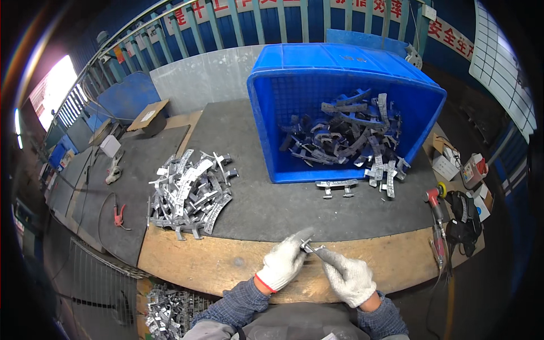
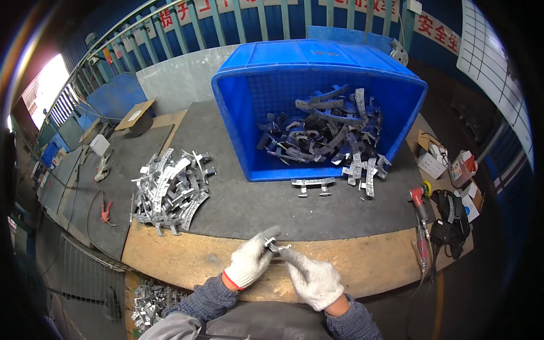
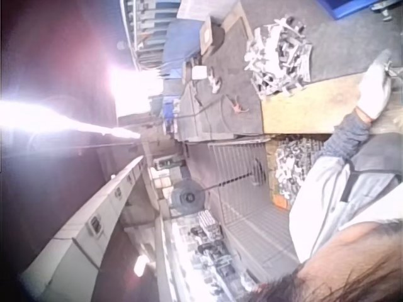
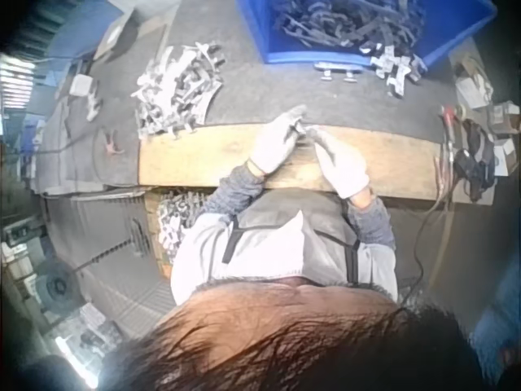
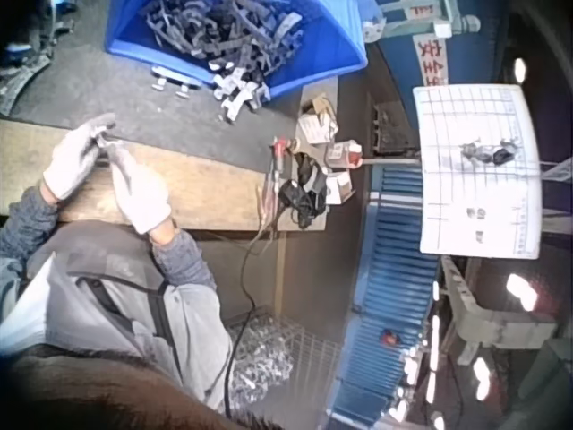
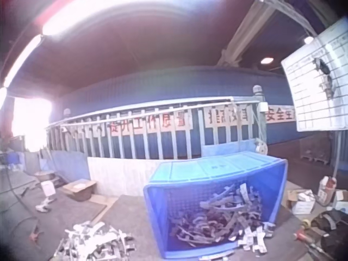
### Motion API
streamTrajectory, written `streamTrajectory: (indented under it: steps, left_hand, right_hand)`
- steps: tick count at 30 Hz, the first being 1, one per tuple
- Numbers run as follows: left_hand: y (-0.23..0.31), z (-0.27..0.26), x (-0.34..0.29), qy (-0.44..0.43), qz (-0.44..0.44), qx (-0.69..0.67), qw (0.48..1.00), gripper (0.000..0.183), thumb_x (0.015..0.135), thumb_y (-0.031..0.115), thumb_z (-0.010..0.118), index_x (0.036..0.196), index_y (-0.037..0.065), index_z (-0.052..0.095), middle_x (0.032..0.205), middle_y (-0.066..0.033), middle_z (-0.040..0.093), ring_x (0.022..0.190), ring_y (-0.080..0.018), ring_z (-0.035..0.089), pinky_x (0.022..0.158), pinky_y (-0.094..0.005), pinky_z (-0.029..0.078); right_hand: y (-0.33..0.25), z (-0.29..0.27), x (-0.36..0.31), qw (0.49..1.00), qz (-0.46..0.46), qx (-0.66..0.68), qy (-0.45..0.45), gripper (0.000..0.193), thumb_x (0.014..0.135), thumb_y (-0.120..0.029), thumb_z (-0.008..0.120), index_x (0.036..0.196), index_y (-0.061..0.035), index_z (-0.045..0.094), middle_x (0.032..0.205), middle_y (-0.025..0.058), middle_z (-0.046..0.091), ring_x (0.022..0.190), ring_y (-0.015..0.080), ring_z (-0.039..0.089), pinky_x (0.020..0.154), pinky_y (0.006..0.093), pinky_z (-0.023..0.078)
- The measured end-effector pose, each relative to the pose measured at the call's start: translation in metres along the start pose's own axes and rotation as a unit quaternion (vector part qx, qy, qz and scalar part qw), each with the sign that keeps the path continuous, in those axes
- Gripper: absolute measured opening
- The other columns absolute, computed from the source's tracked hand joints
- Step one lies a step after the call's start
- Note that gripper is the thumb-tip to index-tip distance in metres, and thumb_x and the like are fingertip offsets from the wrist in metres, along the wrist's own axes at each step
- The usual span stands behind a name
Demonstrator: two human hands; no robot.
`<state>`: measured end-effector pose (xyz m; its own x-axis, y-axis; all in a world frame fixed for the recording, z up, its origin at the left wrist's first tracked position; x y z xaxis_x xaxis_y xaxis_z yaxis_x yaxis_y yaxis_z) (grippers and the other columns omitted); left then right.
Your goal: The person cleans or deburrs small metal brackets using a cleaning tool.
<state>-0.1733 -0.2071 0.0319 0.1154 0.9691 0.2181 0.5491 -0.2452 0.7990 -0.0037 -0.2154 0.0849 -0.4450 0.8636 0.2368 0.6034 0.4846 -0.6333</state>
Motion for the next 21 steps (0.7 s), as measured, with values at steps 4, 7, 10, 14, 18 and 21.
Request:
streamTrajectory:
  steps: [4, 7, 10, 14, 18, 21]
  left_hand:
    - [0.031, -0.01, -0.004, 0.083, 0.152, 0.091, 0.981, 0.062, 0.091, -0.009, 0.069, 0.15, 0.006, 0.061, 0.131, -0.0233, 0.073, 0.118, -0.0387, 0.075, 0.098, -0.0432, 0.061]
    - [0.024, 0.002, -0.006, 0.056, 0.141, 0.104, 0.983, 0.061, 0.091, -0.008, 0.07, 0.149, 0.006, 0.061, 0.132, -0.0225, 0.073, 0.115, -0.0414, 0.075, 0.095, -0.0453, 0.062]
    - [0.011, 0.01, -0.011, 0.048, 0.054, 0.042, 0.997, 0.064, 0.089, -0.011, 0.067, 0.15, 0.006, 0.061, 0.132, -0.0233, 0.073, 0.114, -0.0423, 0.075, 0.094, -0.0457, 0.063]
    - [0.006, 0.001, -0.015, 0.088, 0.02, -0.015, 0.996, 0.067, 0.088, -0.016, 0.061, 0.152, 0.003, 0.058, 0.13, -0.0232, 0.073, 0.112, -0.0338, 0.077, 0.093, -0.0415, 0.064]
    - [-0.04, 0.006, -0.014, 0.168, -0.028, -0.168, 0.971, 0.058, 0.097, -0.013, 0.062, 0.153, -0.001, 0.054, 0.127, -0.0155, 0.074, 0.109, -0.0254, 0.076, 0.096, -0.0377, 0.063]
    - [-0.059, -0.023, -0.009, 0.19, -0.197, -0.404, 0.873, 0.045, 0.108, 0.008, 0.065, 0.148, -0.003, 0.048, 0.13, -0.0154, 0.065, 0.118, -0.0314, 0.073, 0.098, -0.0458, 0.066]
  right_hand:
    - [0.029, 0.022, -0.002, 0.917, 0.135, 0.374, -0.027, 0.037, 0.107, -0.017, 0.069, 0.143, -0.0087, 0.07, 0.092, 0.02, 0.08, 0.068, 0.0288, 0.078, 0.059, 0.0408, 0.06]
    - [0.043, 0.064, -0.022, 0.713, 0.34, 0.601, -0.119, 0.038, 0.109, -0.02, 0.068, 0.142, -0.0027, 0.069, 0.093, 0.0151, 0.081, 0.066, 0.0235, 0.077, 0.061, 0.0369, 0.06]
    - [0.013, 0.012, 0.001, 0.979, -0.068, 0.189, 0.04, 0.04, 0.111, -0.023, 0.067, 0.144, 0.0001, 0.067, 0.077, 0.0037, 0.07, 0.055, 0.0122, 0.062, 0.054, 0.0291, 0.052]
    - [0.014, 0.017, -0.003, 0.955, 0.113, 0.261, -0.088, 0.043, 0.11, -0.025, 0.066, 0.148, -0.004, 0.067, 0.081, 0.0085, 0.075, 0.063, 0.0177, 0.07, 0.058, 0.0339, 0.055]
    - [0.006, 0.021, -0.009, 0.956, 0.159, 0.212, -0.124, 0.037, 0.106, -0.018, 0.068, 0.141, -0.0081, 0.071, 0.097, 0.0198, 0.081, 0.077, 0.0331, 0.08, 0.067, 0.0432, 0.063]
    - [-0.015, -0.002, -0.015, 0.998, 0.015, -0.061, -0.013, 0.03, 0.104, -0.016, 0.069, 0.133, -0.0081, 0.075, 0.105, 0.0199, 0.082, 0.086, 0.0367, 0.081, 0.074, 0.0436, 0.065]
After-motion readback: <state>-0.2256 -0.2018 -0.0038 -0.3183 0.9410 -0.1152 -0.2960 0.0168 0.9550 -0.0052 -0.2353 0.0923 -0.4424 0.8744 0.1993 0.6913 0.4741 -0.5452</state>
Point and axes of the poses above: each hand's wrist, its own x-axis towards the middle knuckle, its own z-axis out of the palm, y = z × x, the point moved 9 cm from there along x, towards the middle knuckle
